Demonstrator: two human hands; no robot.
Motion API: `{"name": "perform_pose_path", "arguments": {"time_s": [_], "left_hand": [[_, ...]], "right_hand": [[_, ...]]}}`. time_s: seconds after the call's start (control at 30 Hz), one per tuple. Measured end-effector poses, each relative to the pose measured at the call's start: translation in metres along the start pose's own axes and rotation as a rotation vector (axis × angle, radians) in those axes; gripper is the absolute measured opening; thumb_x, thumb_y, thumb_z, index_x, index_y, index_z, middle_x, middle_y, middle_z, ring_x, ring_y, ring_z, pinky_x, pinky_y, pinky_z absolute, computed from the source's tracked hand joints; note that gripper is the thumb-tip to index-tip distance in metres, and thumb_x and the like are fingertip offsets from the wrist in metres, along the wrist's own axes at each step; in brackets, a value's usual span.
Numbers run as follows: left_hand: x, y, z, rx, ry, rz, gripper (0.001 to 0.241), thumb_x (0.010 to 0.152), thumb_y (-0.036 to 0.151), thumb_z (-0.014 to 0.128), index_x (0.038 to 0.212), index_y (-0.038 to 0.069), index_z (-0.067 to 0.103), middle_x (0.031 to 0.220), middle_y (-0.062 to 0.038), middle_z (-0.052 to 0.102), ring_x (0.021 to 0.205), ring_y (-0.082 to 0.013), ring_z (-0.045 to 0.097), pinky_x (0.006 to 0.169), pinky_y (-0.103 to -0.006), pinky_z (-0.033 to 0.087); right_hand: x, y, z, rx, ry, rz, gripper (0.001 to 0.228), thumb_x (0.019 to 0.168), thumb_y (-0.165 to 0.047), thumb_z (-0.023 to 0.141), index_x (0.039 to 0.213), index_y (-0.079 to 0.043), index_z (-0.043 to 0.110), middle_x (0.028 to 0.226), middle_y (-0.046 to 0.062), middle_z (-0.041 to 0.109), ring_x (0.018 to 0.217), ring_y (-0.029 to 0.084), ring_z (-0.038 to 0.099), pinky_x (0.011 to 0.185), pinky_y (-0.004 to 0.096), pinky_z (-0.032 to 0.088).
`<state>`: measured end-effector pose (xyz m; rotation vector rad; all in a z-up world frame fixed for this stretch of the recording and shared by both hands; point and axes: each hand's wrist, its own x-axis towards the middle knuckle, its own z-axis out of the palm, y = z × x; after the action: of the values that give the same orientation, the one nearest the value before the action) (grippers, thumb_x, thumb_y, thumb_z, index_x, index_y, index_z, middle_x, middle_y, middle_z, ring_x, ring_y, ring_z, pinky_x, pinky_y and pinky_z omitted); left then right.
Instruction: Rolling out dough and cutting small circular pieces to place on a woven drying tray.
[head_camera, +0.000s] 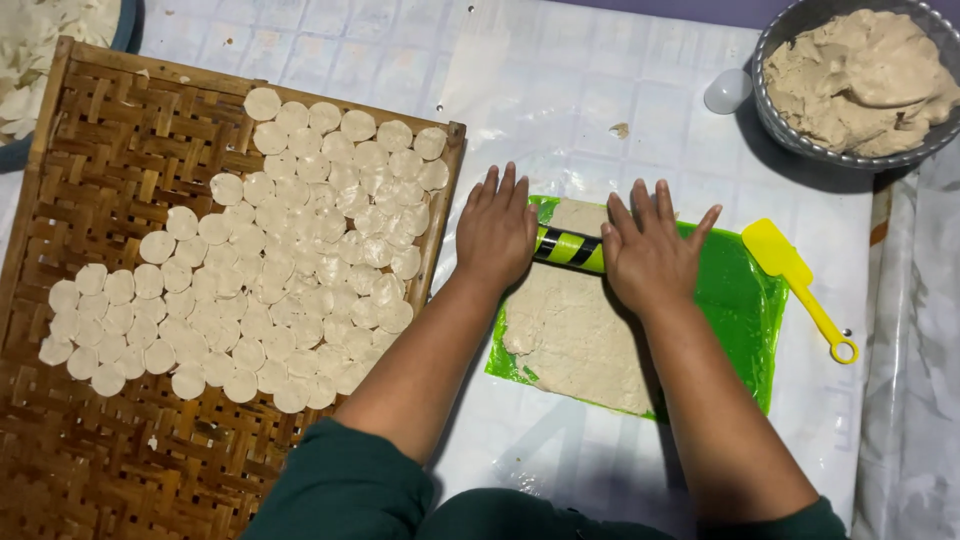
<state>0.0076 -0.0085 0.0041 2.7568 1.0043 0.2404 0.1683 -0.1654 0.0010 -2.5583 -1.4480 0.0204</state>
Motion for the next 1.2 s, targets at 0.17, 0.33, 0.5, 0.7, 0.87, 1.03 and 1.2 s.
{"name": "perform_pose_path", "arguments": {"time_s": [0.17, 0.33, 0.5, 0.7, 0.87, 1.03, 1.2], "left_hand": [[0.035, 0.003, -0.005, 0.017, -0.212, -0.108, 0.059, 0.106, 0.039, 0.027, 0.156, 0.008, 0.036, 0.167, -0.013, 0.024, 0.155, -0.0291, 0.017, 0.126, -0.0478, 0.01], [-0.002, 0.002, -0.007, 0.04, -0.098, -0.041, 0.065, 0.107, 0.045, 0.025, 0.161, 0.008, 0.024, 0.17, -0.015, 0.015, 0.157, -0.0299, 0.009, 0.126, -0.0513, 0.004], [-0.059, 0.009, -0.023, -0.024, 0.021, -0.003, 0.067, 0.105, 0.04, 0.041, 0.16, 0.005, 0.026, 0.169, -0.02, 0.014, 0.156, -0.0366, 0.007, 0.122, -0.0561, 0.005], [-0.07, 0.015, -0.005, -0.146, 0.109, -0.058, 0.061, 0.107, 0.031, 0.044, 0.161, 0.004, 0.031, 0.17, -0.017, 0.024, 0.158, -0.0332, 0.018, 0.127, -0.0529, 0.01], [-0.012, 0.005, -0.005, -0.053, 0.056, -0.038, 0.058, 0.108, 0.034, 0.037, 0.159, 0.005, 0.034, 0.168, -0.015, 0.029, 0.158, -0.0316, 0.022, 0.128, -0.0489, 0.014], [0.048, 0.005, -0.01, 0.065, -0.156, -0.11, 0.054, 0.112, 0.037, 0.029, 0.159, 0.012, 0.036, 0.171, -0.011, 0.027, 0.161, -0.0308, 0.02, 0.132, -0.0454, 0.013], [0.093, 0.001, 0.003, 0.04, -0.309, -0.193, 0.06, 0.107, 0.041, 0.026, 0.16, 0.014, 0.023, 0.169, -0.008, 0.014, 0.157, -0.0259, 0.008, 0.125, -0.0488, 0.002]], "right_hand": [[0.035, 0.013, -0.003, 0.016, -0.04, -0.047, 0.055, 0.105, -0.048, 0.039, 0.152, -0.022, 0.047, 0.165, 0.012, 0.029, 0.155, 0.031, 0.015, 0.108, 0.078, -0.011], [-0.032, -0.017, -0.01, 0.043, 0.121, 0.029, 0.057, 0.105, -0.042, 0.053, 0.156, -0.019, 0.045, 0.17, 0.01, 0.032, 0.161, 0.03, 0.022, 0.116, 0.08, -0.005], [-0.098, -0.045, -0.002, 0.023, 0.088, 0.043, 0.069, 0.096, -0.042, 0.059, 0.158, -0.017, 0.042, 0.165, 0.011, 0.038, 0.155, 0.032, 0.028, 0.114, 0.081, 0.0], [-0.069, -0.034, 0.001, 0.035, 0.125, 0.007, 0.075, 0.095, -0.051, 0.058, 0.158, -0.015, 0.04, 0.164, 0.009, 0.038, 0.153, 0.029, 0.03, 0.113, 0.081, 0.0], [-0.011, -0.022, -0.005, 0.018, 0.055, 0.02, 0.071, 0.099, -0.053, 0.053, 0.157, -0.012, 0.044, 0.161, 0.004, 0.042, 0.152, 0.022, 0.032, 0.114, 0.082, -0.003], [0.039, -0.003, -0.008, -0.003, -0.111, 0.087, 0.06, 0.107, -0.054, 0.045, 0.15, -0.012, 0.05, 0.152, 0.006, 0.052, 0.151, 0.023, 0.037, 0.117, 0.079, -0.004], [0.067, 0.018, -0.035, 0.223, -0.095, -0.257, 0.076, 0.085, -0.058, 0.073, 0.138, -0.005, 0.057, 0.126, 0.019, 0.06, 0.127, 0.038, 0.049, 0.107, 0.063, 0.016]]}}
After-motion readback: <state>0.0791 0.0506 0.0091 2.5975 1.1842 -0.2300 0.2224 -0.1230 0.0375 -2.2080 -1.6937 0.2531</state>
